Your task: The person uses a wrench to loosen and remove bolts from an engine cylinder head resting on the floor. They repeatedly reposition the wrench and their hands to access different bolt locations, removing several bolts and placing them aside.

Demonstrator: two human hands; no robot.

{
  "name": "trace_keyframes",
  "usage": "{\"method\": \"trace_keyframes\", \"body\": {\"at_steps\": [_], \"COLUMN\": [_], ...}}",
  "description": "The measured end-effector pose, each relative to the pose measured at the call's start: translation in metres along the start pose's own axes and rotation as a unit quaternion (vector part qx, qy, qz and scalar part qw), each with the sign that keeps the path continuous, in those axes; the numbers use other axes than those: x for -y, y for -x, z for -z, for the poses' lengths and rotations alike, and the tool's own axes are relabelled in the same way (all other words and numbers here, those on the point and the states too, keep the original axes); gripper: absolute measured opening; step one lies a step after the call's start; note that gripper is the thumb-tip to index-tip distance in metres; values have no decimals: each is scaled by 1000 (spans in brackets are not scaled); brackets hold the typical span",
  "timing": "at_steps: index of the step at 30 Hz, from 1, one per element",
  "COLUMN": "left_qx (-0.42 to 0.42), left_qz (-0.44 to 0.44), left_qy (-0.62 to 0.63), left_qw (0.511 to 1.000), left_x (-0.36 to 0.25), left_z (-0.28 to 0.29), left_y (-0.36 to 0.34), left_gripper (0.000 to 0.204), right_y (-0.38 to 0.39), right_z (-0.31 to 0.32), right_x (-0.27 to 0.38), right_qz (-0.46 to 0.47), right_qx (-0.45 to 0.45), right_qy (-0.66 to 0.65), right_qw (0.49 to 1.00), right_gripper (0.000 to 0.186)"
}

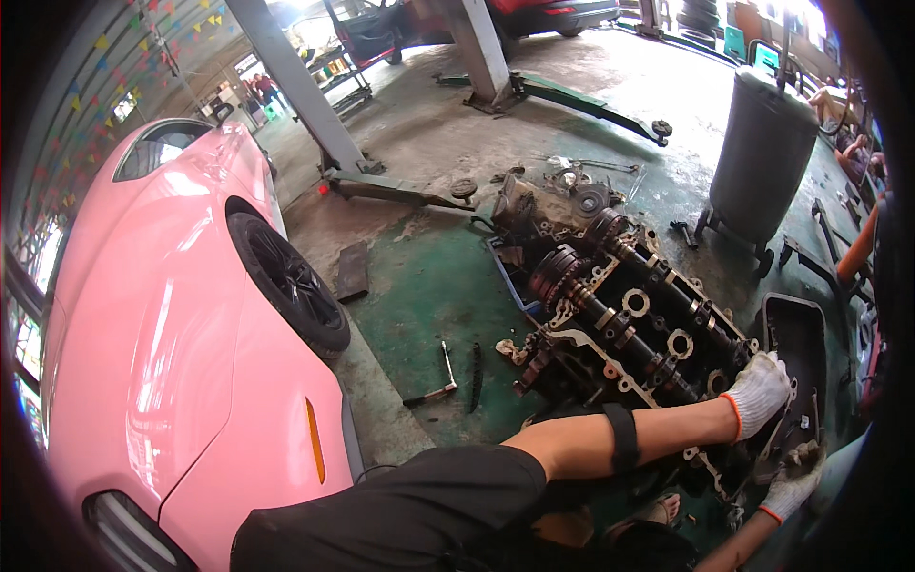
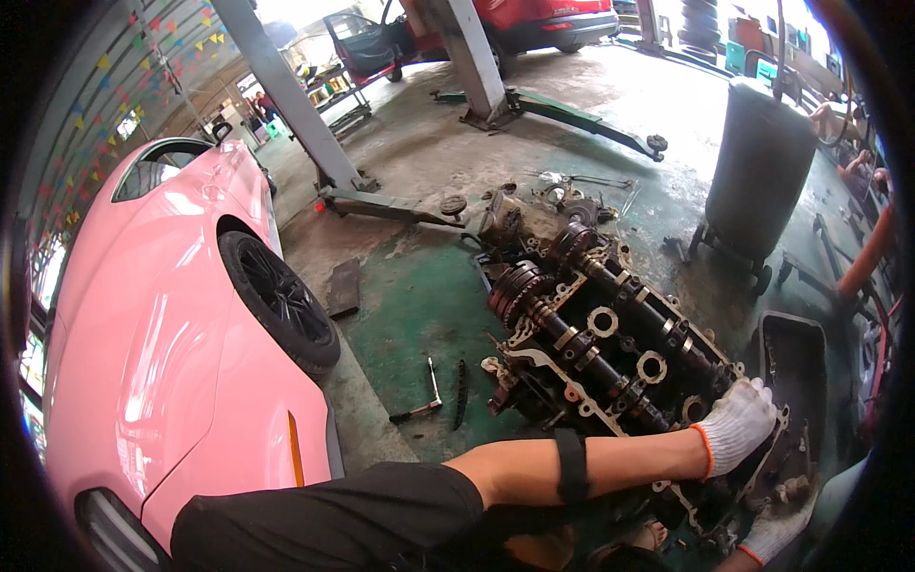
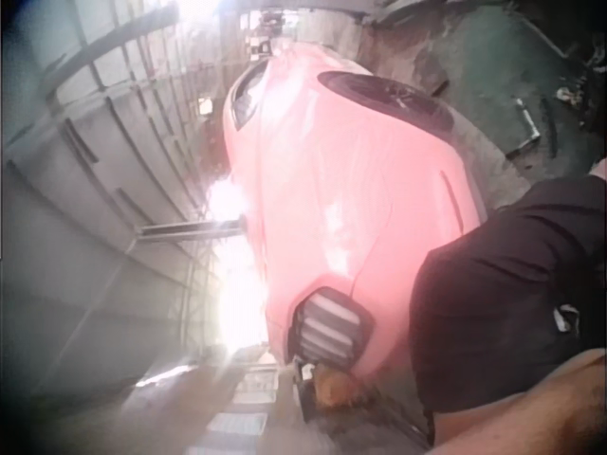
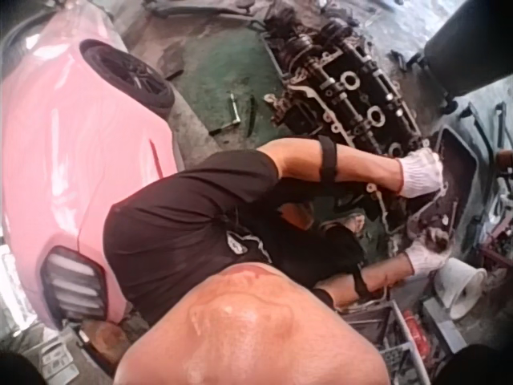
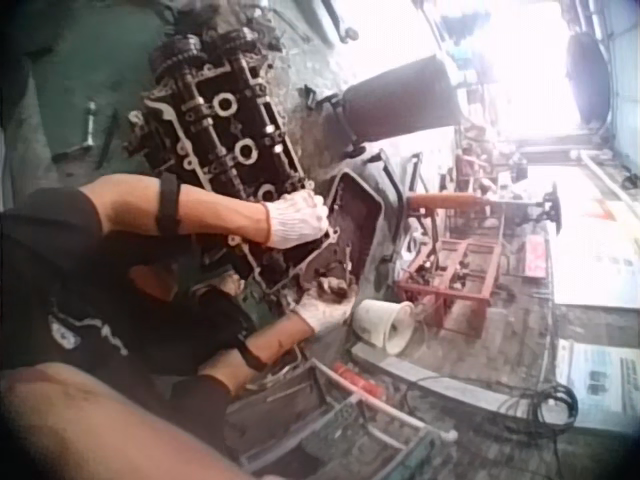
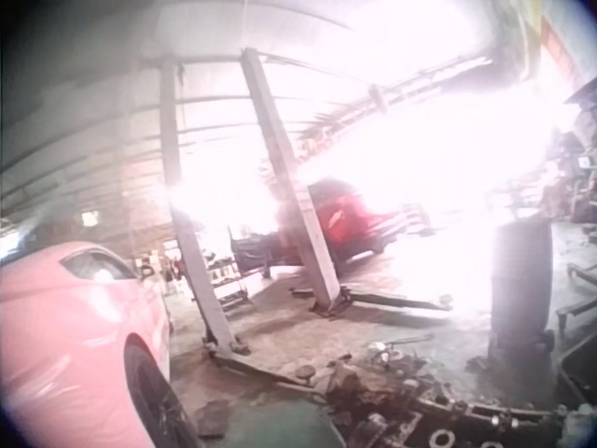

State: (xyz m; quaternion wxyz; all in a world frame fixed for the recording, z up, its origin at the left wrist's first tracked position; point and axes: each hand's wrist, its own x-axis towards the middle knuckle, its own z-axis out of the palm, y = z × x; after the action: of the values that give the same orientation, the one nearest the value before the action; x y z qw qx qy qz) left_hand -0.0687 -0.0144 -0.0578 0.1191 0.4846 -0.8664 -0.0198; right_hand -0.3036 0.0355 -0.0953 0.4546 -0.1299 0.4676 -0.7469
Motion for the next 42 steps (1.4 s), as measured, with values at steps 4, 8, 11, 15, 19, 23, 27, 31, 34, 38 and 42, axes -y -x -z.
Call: {"method": "trace_keyframes", "body": {"at_steps": [4, 8, 11, 15, 19, 23, 27, 31, 34, 38, 42], "left_qx": [-15, 23, 3, -24, -70, -15, -22, 35, 15, -29, -19], "left_qz": [-10, -21, 23, 62, 57, -4, -78, -43, -42, -85, -104], "left_qy": [30, 6, 13, -24, 31, 68, 46, 45, 74, 107, 80], "left_qw": [999, 999, 1000, 998, 995, 998, 996, 997, 996, 990, 991], "left_x": [7, 7, -1, -8, -1, 13, 15, 18, 24, 33, 35], "left_z": [9, 17, 17, 19, 32, 53, 66, 73, 68, 57, 50], "left_y": [6, 7, 7, 14, 30, 41, 39, 29, 29, 31, 32], "left_gripper": [26, 30, 30, 27, 16, 14, 12, 16, 15, 20, 21], "right_y": [-12, -13, -5, 8, 22, 42, 58, 64, 66, 72, 74], "right_z": [-9, -17, -19, -21, -17, -15, -22, -37, -43, -48, -50], "right_x": [-8, -11, -7, 3, 7, 7, 2, -7, -10, -16, -18], "right_qz": [-23, -61, -65, -115, -94, -77, -64, -73, -106, -93, -92], "right_qx": [-7, 49, 0, 26, 19, -6, -35, -12, 8, 41, 73], "right_qy": [-7, -59, -69, -119, -62, -51, -72, -95, -104, -78, -93], "right_qw": [1000, 995, 995, 986, 993, 996, 995, 993, 989, 992, 989], "right_gripper": [27, 26, 26, 25, 14, 14, 15, 16, 21, 26, 28]}}
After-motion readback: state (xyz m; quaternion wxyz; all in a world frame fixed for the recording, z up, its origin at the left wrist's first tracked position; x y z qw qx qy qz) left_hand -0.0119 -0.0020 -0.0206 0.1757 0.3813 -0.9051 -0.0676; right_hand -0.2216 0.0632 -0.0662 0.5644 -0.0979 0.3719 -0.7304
